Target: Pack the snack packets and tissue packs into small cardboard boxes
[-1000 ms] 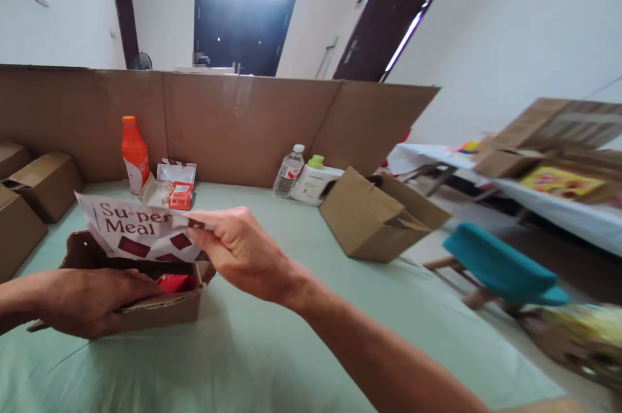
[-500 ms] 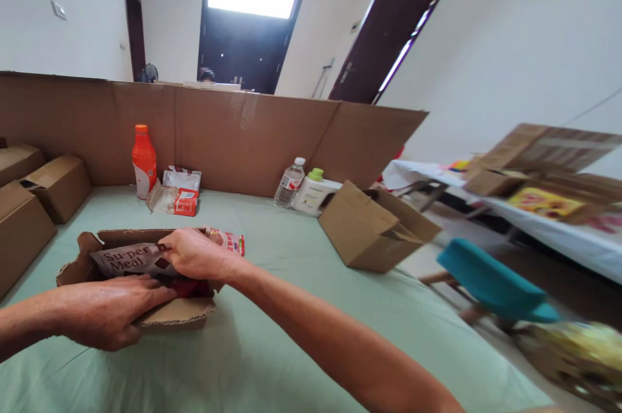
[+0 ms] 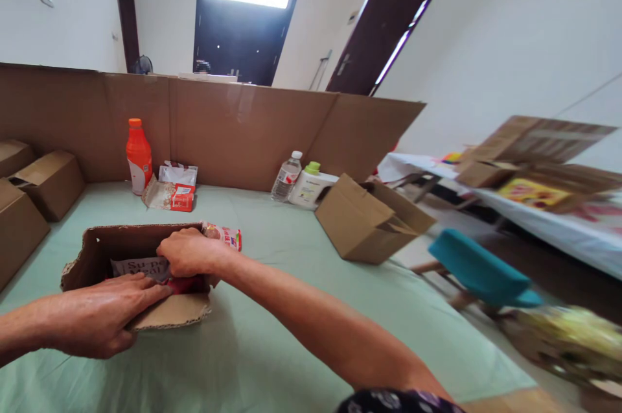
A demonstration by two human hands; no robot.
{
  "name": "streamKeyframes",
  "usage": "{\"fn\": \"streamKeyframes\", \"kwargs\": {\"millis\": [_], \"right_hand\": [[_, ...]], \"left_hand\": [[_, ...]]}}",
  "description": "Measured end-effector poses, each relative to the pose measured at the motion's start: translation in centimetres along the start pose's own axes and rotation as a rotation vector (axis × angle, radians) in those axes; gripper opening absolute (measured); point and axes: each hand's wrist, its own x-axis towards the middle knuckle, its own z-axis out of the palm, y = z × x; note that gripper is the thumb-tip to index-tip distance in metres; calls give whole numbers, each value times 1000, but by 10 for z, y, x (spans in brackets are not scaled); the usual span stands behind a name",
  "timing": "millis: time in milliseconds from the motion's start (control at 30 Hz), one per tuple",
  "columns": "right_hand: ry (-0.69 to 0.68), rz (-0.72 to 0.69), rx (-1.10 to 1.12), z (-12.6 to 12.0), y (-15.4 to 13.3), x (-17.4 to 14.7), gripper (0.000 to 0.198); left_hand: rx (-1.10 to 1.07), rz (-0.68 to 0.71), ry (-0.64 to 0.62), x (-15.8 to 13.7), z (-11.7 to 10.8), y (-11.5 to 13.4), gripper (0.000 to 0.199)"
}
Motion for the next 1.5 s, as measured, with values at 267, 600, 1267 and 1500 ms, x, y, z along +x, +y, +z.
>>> {"fn": "streamKeyframes", "kwargs": {"millis": [267,600,1267,1500], "right_hand": [[-76,-149,25,3,8,2,35],[69,-235,215,4,22,-10,33],[632,472,486,148,118,37,49],[1046,354,755,95,135,-43,37]], "left_hand": [[103,-121,53,-3,12,14,53],[180,-180,161,-3,17,7,40],[106,-251,39,-2,11,15,30],[99,-224,87,-4,22,11,37]]}}
